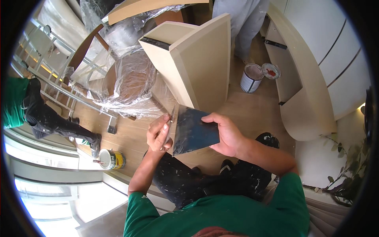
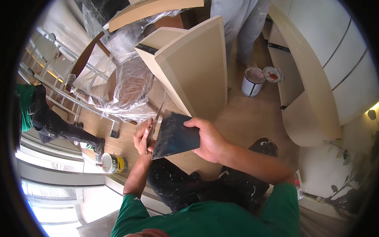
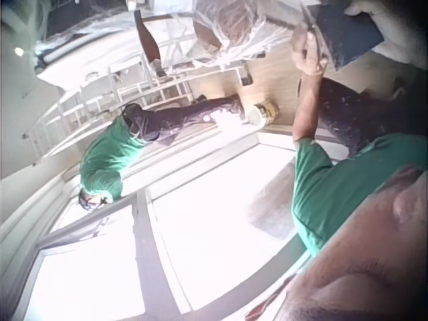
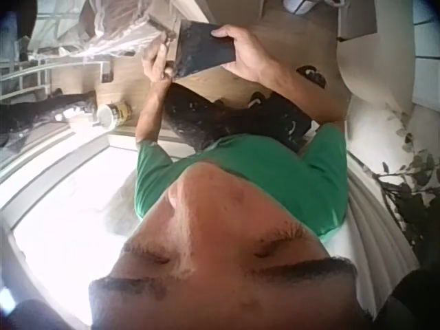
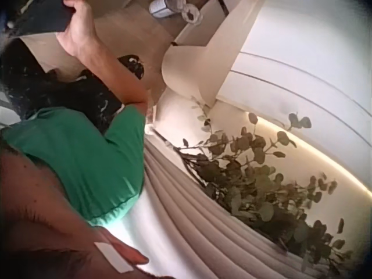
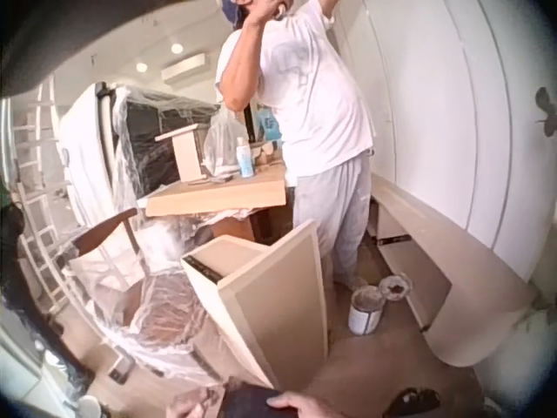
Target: The person applies white putty to the edges and corners of a light-colored wooden cabinet using two metal scrapers.
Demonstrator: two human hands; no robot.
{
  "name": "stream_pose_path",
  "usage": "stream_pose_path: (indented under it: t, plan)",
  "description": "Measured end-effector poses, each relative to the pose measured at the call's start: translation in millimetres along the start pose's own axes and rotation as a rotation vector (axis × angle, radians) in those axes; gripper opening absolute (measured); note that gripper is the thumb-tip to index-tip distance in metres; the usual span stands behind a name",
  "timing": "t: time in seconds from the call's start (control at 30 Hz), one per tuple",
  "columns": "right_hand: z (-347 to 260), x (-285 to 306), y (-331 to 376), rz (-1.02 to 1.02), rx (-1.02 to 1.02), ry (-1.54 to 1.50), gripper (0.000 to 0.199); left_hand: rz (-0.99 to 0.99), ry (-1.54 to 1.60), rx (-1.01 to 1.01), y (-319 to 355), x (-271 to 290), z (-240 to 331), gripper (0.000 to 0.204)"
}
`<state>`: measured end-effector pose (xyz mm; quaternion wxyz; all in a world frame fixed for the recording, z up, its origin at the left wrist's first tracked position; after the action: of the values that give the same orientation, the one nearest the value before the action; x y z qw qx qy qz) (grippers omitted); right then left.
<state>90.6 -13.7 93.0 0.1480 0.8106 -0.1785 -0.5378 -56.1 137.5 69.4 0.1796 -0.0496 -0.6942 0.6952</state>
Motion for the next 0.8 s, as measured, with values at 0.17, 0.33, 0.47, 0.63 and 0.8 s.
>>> stream_pose_path:
  t: [0.17,0.33,0.47,0.63,0.8]
  plan:
    - [-1.0,7.5,-0.3,-0.043,0.009,0.000,0.026,-0.306,-0.046,0.038,-0.1,0.7,-9.6,0.054]
    - [-11.8,44.5,-18.9,0.016,-0.002,0.047,0.034,-0.492,-0.150,0.090,31.1,-7.7,-26.1,0.059]
    - [-32.3,74.1,-38.8,-0.023,0.113,0.013,0.045,-0.370,-0.181,0.571,88.5,-8.8,-43.3,0.041]
    - [-45.5,100.9,-58.1,0.158,0.785,0.746,0.048,0.111,-0.363,0.854,95.9,16.3,-81.9,0.022]
    - [-43.4,92.3,-88.7,-0.012,1.721,2.138,0.065,0.181,-0.385,0.972,106.8,26.7,-92.4,0.028]
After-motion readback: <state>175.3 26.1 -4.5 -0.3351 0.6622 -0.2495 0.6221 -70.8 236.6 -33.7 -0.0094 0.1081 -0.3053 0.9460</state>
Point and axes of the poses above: each hand's wrist, its own y-axis away from the middle knuckle, its own x-axis out of the back of the hand, z = x × y, the point moved 3 cm from there along -y, towards the middle knuckle, and after that the axes turned 5 degrees about z, right-handed, at the moved point
